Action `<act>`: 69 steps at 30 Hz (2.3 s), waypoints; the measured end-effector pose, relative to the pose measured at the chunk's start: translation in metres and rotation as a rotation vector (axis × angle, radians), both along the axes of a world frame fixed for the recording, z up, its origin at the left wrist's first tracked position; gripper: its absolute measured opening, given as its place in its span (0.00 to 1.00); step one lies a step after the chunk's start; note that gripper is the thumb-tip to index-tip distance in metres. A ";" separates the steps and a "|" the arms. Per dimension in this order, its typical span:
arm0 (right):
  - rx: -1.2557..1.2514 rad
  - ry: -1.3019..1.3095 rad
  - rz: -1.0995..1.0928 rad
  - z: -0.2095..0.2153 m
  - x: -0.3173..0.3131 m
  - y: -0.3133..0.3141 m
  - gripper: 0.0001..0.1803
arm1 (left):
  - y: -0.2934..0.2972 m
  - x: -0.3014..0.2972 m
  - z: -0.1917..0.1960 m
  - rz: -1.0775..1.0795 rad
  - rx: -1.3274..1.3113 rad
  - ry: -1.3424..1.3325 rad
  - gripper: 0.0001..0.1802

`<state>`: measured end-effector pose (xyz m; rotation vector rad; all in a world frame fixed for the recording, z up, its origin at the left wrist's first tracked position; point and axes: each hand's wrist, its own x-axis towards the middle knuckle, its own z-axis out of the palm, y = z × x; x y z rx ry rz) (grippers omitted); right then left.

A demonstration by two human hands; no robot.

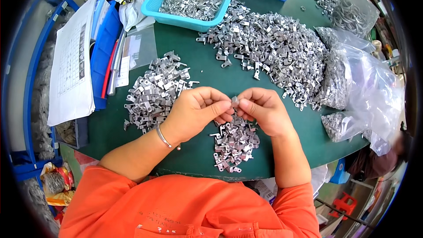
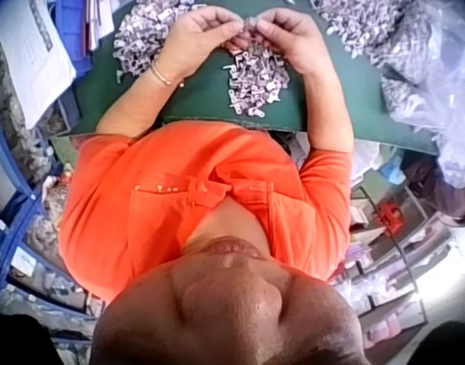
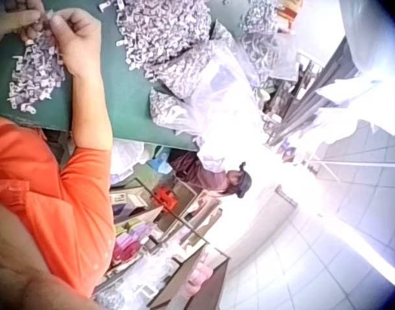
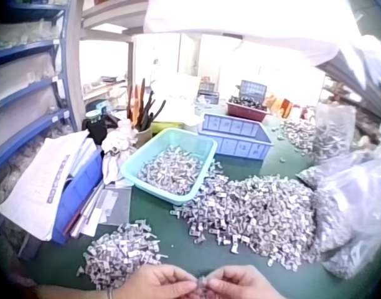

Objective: The person sits at a green workbench and sorts small silver metal parts by hand. They pick up individual pieces from a large pile, inspect them, and place them into a separate pile or a blue bin. The person occasionally interacts with a coworker and handles a plastic bag containing more parts.

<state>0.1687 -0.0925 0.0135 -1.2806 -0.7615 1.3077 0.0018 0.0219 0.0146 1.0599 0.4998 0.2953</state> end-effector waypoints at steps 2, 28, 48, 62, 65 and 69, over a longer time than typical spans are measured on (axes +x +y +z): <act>0.108 -0.270 0.030 0.005 0.001 0.000 0.04 | -0.003 -0.001 -0.006 0.031 0.052 -0.078 0.04; 0.153 0.585 -0.012 -0.009 0.021 0.004 0.08 | -0.011 0.002 -0.005 0.007 0.545 -0.023 0.06; 0.101 -1.585 -0.310 -0.019 0.028 0.044 0.05 | -0.006 0.001 -0.021 -0.038 1.189 -0.173 0.06; 0.011 -0.008 -0.160 0.006 0.011 0.014 0.03 | -0.005 0.001 -0.017 0.070 0.327 0.029 0.13; 0.232 -0.267 -0.024 0.007 0.000 0.012 0.06 | -0.005 0.001 -0.007 0.072 0.085 -0.058 0.11; 0.321 -0.747 -0.069 0.003 0.004 0.018 0.10 | 0.007 -0.001 -0.013 0.284 0.700 -0.166 0.07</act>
